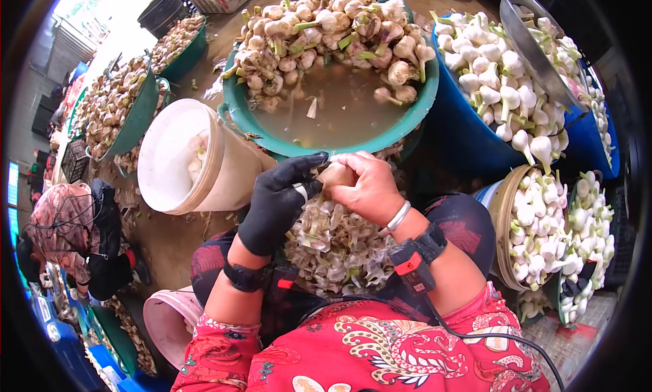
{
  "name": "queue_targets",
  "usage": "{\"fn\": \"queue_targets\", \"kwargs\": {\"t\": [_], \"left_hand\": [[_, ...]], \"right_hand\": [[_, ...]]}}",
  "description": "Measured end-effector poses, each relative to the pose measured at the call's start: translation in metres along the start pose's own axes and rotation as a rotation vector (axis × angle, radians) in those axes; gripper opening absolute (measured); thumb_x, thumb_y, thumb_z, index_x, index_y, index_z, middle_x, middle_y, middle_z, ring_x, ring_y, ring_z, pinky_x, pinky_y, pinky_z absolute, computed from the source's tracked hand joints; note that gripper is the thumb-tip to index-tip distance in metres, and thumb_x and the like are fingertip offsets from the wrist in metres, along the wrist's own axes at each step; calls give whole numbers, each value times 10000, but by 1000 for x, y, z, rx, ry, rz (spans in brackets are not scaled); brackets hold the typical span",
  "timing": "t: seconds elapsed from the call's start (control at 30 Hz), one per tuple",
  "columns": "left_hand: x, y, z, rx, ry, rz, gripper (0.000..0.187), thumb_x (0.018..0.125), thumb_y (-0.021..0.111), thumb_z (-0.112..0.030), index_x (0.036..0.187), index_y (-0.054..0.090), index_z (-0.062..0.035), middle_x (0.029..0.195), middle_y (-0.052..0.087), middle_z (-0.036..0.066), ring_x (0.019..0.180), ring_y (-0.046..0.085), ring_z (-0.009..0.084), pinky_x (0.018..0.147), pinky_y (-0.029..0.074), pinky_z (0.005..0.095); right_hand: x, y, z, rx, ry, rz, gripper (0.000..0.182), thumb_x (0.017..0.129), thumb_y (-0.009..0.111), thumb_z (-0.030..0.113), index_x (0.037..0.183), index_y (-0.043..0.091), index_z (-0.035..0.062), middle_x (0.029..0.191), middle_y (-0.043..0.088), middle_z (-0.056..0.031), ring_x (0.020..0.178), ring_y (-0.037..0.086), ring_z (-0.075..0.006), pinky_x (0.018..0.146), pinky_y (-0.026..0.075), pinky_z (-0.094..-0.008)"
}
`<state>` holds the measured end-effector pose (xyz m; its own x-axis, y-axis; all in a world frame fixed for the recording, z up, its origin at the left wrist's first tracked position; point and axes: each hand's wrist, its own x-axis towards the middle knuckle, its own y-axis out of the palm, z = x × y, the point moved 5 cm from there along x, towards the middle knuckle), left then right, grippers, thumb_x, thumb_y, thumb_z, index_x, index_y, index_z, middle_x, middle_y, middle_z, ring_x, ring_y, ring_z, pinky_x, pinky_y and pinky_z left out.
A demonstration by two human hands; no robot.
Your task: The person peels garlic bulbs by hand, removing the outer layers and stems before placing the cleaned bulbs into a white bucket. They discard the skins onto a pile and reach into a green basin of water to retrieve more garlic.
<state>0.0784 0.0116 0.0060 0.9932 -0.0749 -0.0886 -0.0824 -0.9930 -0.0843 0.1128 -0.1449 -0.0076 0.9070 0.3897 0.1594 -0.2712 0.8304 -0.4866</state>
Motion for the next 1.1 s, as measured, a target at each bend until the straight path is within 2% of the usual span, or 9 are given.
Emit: {"fn": "queue_targets", "kwargs": {"t": [0.1,0.23,0.43,0.67,0.7,0.77,0.87,1.0,1.1], "left_hand": [[-8,6,-19,15,63,72,392,806,616,80,1188,611,-6,1086,646,32,996,571,103,864,472,256],[-10,-10,1,-381,-212,-29,509,816,627,0,1312,515,-38,995,625,48,906,573,97,822,464,241],[1,-2,9,-416,-148,29,473,834,611,-36,1296,510,-12,946,605,36,818,559,96,742,461,233],[11,-7,12,-549,-212,-18,237,854,590,-48,1082,639,-6,845,624,49,722,594,127,682,490,266],[18,-18,-4,82,283,-21,233,861,586,-54,1083,633,-2,846,622,64,710,596,135,670,494,270],[10,-9,-20,735,763,-26,230,867,581,-61,1084,626,1,846,621,78,699,598,142,657,499,274],[19,-15,15,-217,82,-147,231,899,576,-109,1096,615,4,850,620,76,666,594,139,605,497,258],[12,10,9,-325,-185,19,298,916,570,-199,1118,615,15,838,635,58,686,596,131,628,490,250],[27,30,-30,-70,-127,66,309,946,525,-229,1110,637,8,842,634,56,688,596,128,651,479,244]], "right_hand": [[3,14,-36,419,145,-101,390,672,782,231,956,648,-1,901,646,-101,773,646,-203,746,519,-316],[-1,0,-22,984,615,-17,384,859,669,193,1179,545,21,913,641,-65,753,665,-180,674,552,-258],[-5,24,-22,1229,688,244,318,953,542,230,1211,527,44,928,647,-106,721,658,-196,622,565,-282],[-4,-14,28,6,-278,-319,159,769,595,70,922,622,38,836,586,-166,747,582,-336,671,490,-376],[-9,-11,25,9,-280,-317,159,769,595,70,922,622,38,836,586,-166,747,582,-336,671,490,-376],[-24,36,15,-67,-334,419,185,791,601,126,930,607,4,880,617,-188,806,611,-351,714,496,-407],[-41,41,-15,-342,163,929,664,748,642,164,1322,394,-61,972,622,-271,927,596,-424,847,475,-416],[-14,-3,-17,629,259,241,862,670,578,-91,1455,239,21,1058,589,-64,794,573,-121,702,495,-256],[-14,-18,-6,966,545,169,502,734,605,-74,1215,505,28,910,555,-16,715,515,-67,609,474,-227]]}}
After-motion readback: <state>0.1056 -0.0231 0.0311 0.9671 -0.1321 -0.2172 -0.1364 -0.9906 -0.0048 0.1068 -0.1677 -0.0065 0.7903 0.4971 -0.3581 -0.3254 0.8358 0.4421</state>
